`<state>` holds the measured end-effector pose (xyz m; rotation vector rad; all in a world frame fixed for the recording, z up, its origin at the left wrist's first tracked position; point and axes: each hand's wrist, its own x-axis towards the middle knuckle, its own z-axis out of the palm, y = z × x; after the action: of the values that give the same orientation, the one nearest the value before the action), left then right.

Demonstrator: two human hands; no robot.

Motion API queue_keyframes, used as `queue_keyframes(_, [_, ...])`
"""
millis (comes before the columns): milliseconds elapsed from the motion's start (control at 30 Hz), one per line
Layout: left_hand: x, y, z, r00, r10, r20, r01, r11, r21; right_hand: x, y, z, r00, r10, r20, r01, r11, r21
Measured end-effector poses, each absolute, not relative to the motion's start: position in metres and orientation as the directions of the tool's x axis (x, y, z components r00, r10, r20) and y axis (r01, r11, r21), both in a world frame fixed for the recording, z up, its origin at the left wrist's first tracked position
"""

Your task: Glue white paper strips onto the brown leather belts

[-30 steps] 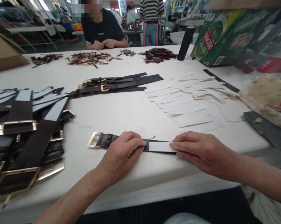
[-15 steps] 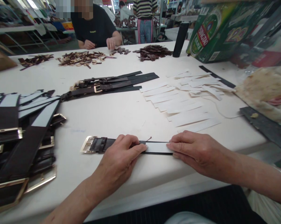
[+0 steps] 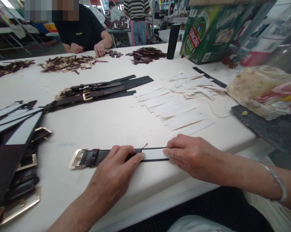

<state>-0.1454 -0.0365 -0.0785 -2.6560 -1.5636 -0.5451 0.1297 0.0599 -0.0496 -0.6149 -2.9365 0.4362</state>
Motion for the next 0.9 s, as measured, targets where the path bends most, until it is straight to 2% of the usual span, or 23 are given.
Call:
queue_keyframes(233, [-0.143,-0.034,-0.077,0.487,0.813,0.32,0.841,-0.535,0.079,0.134,0.062,-0.047,-0.892,0.451,0.006,0.429,0.853,-0.297])
queue_keyframes(667, [-0.145,-0.034,-0.078,0.474,0.823,0.312,0.849,-0.522,0.085,0.165,0.065,-0.047,-0.887,0.451,0.103,0.403,0.862,-0.306])
queue_keyframes(800, [-0.144,-0.032,-0.074,0.542,0.773,0.329,0.817,-0.577,0.012,0.177,0.068,-0.05,-0.875,0.47,0.117,0.417,0.853,-0.313])
queue_keyframes(900, [-0.142,-0.029,-0.068,0.646,0.695,0.315,0.749,-0.657,-0.087,0.194,0.068,-0.051,-0.883,0.45,0.136,0.411,0.879,-0.242])
